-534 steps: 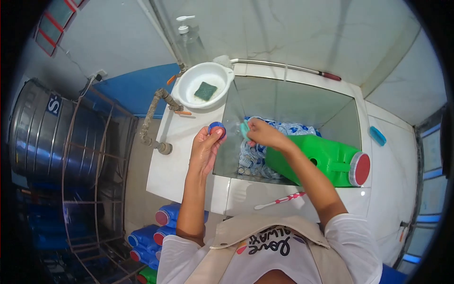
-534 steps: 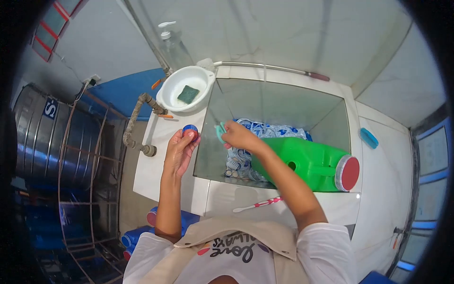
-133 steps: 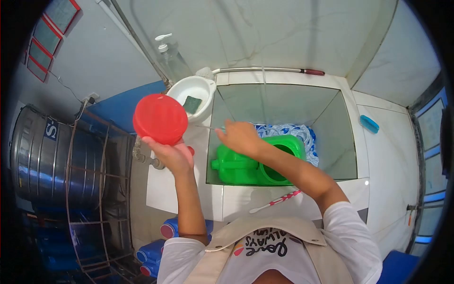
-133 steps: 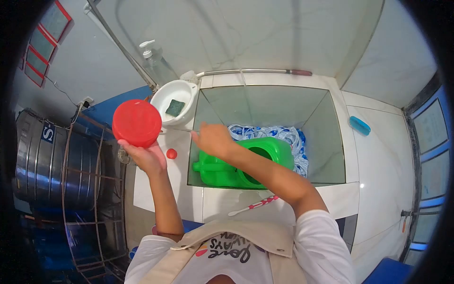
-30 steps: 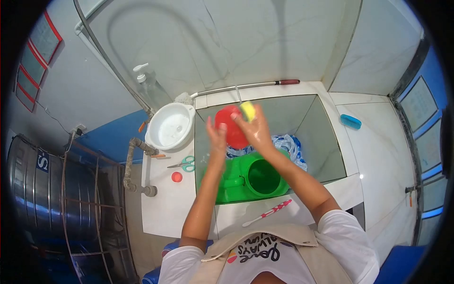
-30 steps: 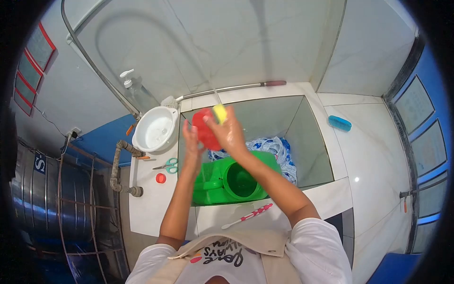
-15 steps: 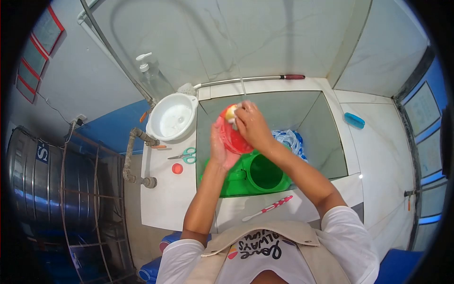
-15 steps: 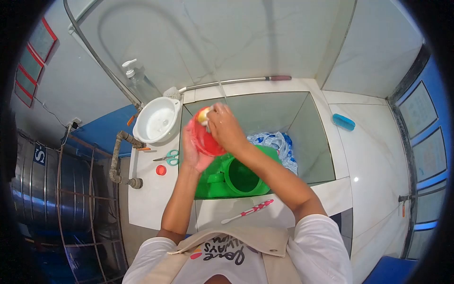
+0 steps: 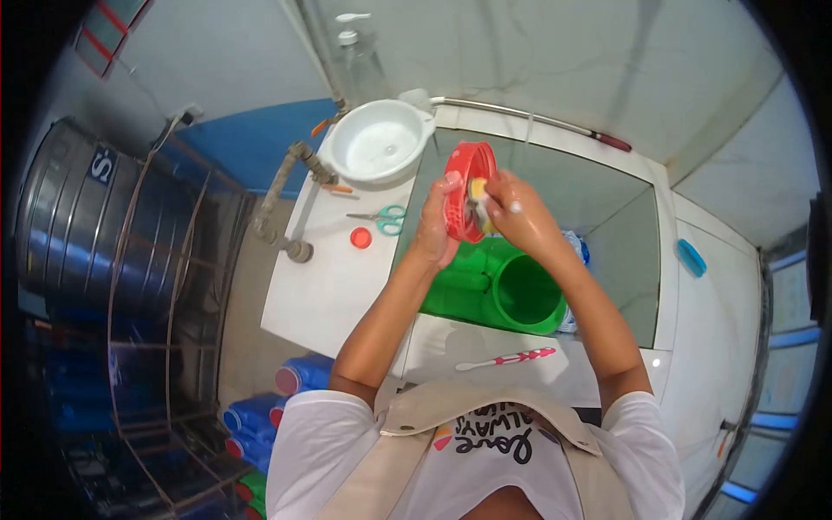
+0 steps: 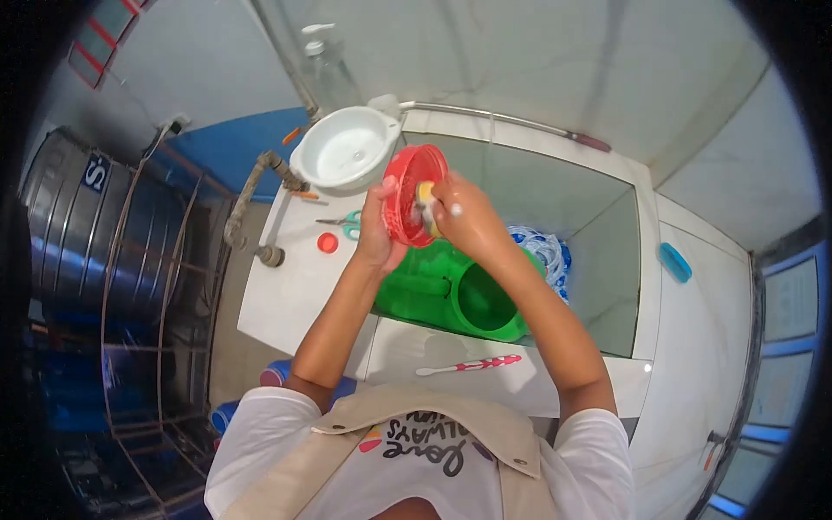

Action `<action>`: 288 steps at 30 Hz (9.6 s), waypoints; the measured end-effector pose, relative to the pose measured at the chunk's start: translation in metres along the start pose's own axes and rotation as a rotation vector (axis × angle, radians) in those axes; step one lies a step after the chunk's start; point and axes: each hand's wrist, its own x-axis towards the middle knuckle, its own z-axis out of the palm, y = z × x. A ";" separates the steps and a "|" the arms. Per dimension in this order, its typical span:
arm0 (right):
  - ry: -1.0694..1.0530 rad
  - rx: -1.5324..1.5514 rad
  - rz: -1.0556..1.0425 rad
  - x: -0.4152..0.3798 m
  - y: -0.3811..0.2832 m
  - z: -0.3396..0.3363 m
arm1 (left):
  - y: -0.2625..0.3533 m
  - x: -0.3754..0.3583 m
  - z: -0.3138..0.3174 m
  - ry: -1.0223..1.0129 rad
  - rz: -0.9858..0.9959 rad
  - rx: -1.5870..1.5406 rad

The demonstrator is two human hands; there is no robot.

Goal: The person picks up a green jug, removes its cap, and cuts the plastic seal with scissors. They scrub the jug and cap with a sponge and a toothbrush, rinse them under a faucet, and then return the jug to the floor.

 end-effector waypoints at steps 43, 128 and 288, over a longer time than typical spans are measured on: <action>0.734 -0.445 0.294 -0.076 0.199 -0.023 | -0.103 0.051 -0.017 -0.007 0.243 1.769; 0.526 0.209 0.052 -0.098 0.223 0.170 | -0.092 0.023 -0.144 0.606 -0.330 1.223; 0.543 -0.120 0.102 -0.103 0.121 -0.024 | -0.100 0.046 -0.038 -0.254 0.021 1.414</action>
